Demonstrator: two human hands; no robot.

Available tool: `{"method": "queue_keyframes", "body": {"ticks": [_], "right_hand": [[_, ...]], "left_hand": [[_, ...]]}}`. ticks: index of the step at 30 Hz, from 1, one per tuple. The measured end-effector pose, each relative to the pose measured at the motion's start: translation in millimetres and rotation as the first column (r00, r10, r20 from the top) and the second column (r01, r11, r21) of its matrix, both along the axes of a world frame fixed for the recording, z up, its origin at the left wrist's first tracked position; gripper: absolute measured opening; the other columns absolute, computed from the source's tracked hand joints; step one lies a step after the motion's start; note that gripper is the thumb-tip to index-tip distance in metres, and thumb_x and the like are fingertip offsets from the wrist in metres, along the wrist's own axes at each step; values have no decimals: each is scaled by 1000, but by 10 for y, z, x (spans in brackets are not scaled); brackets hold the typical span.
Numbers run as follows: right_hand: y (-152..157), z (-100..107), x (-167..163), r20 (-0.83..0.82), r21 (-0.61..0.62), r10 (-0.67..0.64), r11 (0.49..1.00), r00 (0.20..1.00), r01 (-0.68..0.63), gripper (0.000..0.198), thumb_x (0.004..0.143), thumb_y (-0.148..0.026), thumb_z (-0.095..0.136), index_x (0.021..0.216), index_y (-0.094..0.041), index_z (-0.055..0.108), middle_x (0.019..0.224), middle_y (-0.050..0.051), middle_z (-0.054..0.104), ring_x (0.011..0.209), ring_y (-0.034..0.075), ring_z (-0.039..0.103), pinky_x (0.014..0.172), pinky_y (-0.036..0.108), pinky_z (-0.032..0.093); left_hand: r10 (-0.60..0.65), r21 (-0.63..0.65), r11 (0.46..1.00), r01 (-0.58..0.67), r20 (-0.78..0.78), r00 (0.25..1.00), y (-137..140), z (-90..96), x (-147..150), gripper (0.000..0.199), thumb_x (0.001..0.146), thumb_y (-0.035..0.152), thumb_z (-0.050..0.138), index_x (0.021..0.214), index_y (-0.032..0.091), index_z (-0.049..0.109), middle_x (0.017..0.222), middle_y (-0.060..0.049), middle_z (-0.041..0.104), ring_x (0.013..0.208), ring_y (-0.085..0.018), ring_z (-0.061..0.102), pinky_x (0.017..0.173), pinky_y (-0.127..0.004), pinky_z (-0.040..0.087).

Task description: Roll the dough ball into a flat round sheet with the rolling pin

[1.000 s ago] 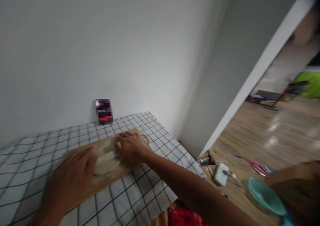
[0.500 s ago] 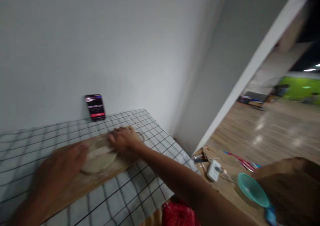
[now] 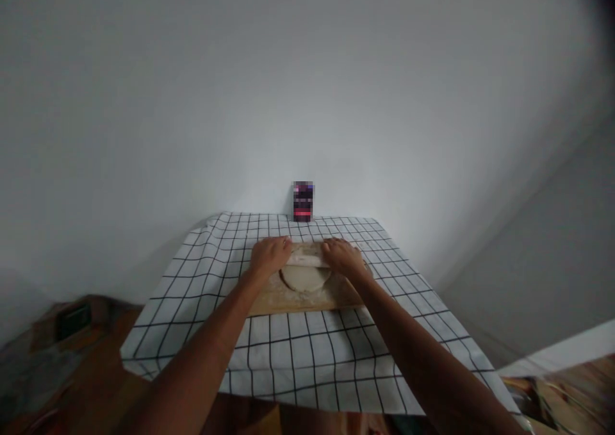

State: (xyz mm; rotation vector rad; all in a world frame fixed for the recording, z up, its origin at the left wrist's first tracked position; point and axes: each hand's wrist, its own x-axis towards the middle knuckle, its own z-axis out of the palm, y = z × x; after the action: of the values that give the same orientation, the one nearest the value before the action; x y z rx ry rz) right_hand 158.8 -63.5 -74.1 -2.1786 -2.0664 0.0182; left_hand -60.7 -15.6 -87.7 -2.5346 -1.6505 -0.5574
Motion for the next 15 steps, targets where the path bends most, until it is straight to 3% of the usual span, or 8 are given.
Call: {"method": "queue_keyframes", "body": {"ticks": [7,11,15], "right_hand": [[-341,20,-57,34,67,60,996,998,-62,48,113,-37,23,134,-23,64,147,15,62,141,33,51,101,49,53],[-395,84,-87,68,77,108,991,992,-114,44,113,-34,27,128,-24,67,142,14,66,137,31,56,100,44,54],[-487,92,-133,96,52,138,988,986,-143,44,113,-29,28,123,-24,70,139,13,70,134,28,61,100,41,55]], "left_hand": [[-37,29,999,37,8,999,-130,4,-33,33,110,25,44,118,16,74,112,-15,81,113,-25,72,104,-39,52],[-45,57,997,44,16,999,-238,93,-28,37,111,25,42,110,15,78,110,-18,81,111,-29,75,105,-45,55],[-64,93,994,61,37,997,-471,110,-70,37,109,22,42,113,17,79,122,-15,80,121,-29,73,118,-46,49]]}}
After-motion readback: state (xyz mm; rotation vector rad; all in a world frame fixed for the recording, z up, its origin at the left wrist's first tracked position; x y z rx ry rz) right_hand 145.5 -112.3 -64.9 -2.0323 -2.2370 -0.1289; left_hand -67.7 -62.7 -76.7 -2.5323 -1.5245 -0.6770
